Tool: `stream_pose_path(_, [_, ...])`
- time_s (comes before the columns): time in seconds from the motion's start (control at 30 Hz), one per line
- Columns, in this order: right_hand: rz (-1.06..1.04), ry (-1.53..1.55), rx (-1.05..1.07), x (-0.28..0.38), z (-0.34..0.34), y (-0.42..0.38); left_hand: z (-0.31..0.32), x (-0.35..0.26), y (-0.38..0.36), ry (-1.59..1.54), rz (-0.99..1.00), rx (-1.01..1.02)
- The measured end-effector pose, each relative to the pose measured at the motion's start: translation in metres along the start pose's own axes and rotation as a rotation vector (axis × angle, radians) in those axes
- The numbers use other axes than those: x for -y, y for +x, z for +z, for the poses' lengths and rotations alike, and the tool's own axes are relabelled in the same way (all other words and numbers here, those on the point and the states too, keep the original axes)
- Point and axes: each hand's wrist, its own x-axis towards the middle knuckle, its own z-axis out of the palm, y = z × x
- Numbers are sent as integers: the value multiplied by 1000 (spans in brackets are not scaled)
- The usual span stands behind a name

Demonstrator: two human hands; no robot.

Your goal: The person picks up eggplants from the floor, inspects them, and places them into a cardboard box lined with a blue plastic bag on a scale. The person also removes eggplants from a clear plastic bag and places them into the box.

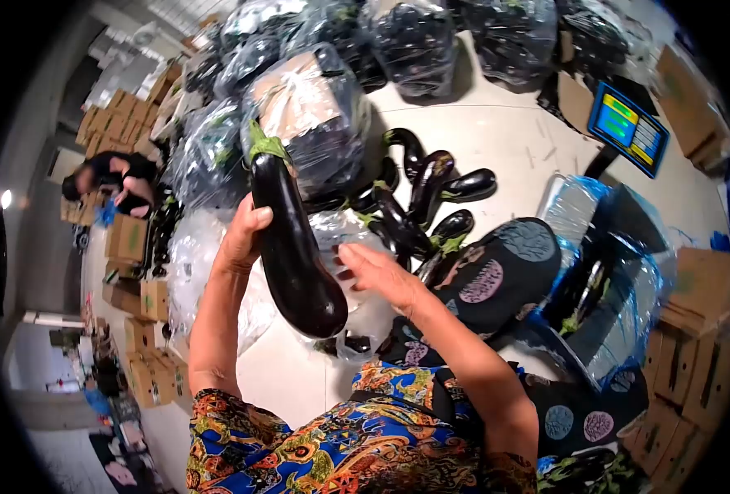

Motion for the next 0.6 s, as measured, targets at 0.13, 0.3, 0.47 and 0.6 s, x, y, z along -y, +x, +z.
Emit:
stream_pose_path(0.13, [-131, 423, 172, 41, -6, -37, 46, 8, 46, -249, 75, 176])
stream_pose_path(0.3, [-283, 564, -12, 56, -38, -86, 115, 7, 86, -698, 92, 383])
stream_pose_path(0.47, [-444, 503, -173, 74, -53, -134, 177, 6, 114, -926, 23, 576])
stream_pose_path(0.6, [-568, 356, -319, 82, -60, -171, 229, -8, 122, -892, 77, 706])
